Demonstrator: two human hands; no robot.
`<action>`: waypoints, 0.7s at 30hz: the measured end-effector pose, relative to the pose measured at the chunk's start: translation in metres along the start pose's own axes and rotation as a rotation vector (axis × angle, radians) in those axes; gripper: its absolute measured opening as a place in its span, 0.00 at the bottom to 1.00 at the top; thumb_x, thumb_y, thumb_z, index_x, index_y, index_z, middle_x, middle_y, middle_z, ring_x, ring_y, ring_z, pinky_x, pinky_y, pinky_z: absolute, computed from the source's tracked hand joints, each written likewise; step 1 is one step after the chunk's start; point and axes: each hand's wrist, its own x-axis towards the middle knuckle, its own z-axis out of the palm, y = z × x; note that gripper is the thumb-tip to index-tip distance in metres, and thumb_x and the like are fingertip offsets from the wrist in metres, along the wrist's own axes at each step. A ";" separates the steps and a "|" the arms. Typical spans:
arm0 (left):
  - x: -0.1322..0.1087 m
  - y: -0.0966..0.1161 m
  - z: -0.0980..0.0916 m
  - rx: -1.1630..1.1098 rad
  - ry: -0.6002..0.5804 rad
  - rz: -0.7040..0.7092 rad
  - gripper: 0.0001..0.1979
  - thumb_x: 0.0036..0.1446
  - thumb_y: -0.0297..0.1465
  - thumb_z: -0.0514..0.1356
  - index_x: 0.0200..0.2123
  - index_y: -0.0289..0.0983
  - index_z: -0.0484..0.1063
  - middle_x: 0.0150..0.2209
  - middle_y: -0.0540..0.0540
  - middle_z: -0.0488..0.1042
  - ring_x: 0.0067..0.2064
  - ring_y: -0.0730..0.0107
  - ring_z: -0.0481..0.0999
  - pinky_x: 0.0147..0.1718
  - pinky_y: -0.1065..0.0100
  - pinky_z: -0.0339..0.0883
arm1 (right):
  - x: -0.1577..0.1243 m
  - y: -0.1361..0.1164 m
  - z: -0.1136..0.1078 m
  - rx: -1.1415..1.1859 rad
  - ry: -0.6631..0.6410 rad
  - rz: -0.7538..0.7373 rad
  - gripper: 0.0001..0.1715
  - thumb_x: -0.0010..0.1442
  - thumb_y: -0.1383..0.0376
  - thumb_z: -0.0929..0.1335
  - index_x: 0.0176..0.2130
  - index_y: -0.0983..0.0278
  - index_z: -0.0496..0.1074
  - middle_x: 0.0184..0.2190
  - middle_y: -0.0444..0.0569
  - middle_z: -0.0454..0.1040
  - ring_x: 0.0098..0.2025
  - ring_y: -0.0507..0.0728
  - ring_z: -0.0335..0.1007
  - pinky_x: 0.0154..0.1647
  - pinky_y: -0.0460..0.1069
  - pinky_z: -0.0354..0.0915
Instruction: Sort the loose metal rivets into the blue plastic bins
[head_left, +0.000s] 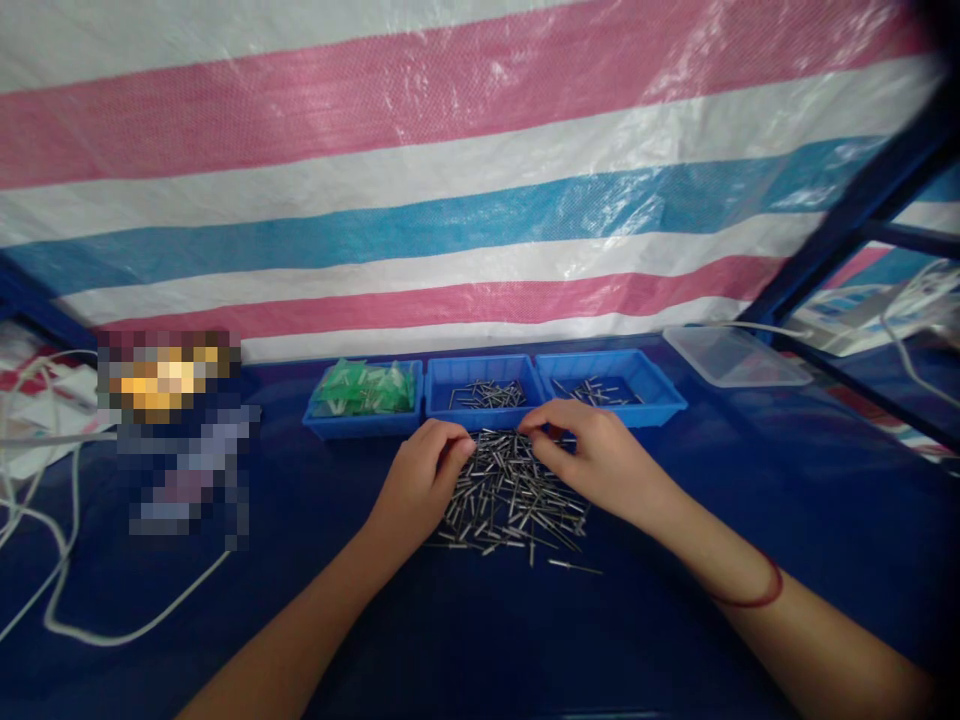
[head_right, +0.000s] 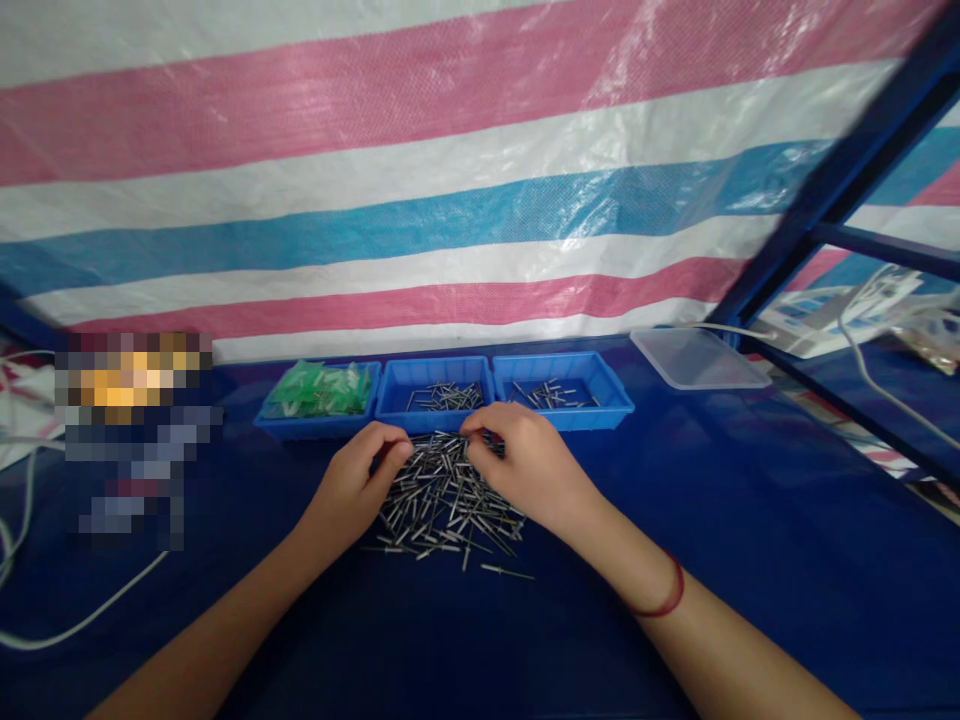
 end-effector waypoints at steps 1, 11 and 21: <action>-0.001 0.002 0.002 -0.049 0.025 -0.022 0.09 0.65 0.33 0.52 0.36 0.37 0.69 0.34 0.48 0.73 0.36 0.69 0.72 0.37 0.69 0.62 | -0.001 -0.003 0.002 0.049 -0.011 -0.006 0.08 0.56 0.69 0.65 0.33 0.61 0.74 0.32 0.46 0.78 0.33 0.55 0.72 0.37 0.51 0.66; -0.008 0.009 0.008 -0.164 0.087 -0.058 0.09 0.64 0.34 0.53 0.35 0.37 0.69 0.31 0.50 0.71 0.34 0.71 0.70 0.36 0.70 0.62 | -0.012 -0.023 0.022 0.416 0.069 0.157 0.10 0.59 0.58 0.68 0.33 0.62 0.74 0.27 0.46 0.74 0.27 0.52 0.67 0.29 0.49 0.65; -0.008 0.009 0.011 -0.229 0.019 0.064 0.07 0.62 0.32 0.57 0.42 0.38 0.71 0.40 0.46 0.74 0.39 0.69 0.73 0.40 0.69 0.66 | -0.010 -0.022 0.020 0.452 0.105 0.109 0.05 0.58 0.64 0.67 0.32 0.62 0.73 0.29 0.47 0.73 0.30 0.53 0.67 0.31 0.50 0.63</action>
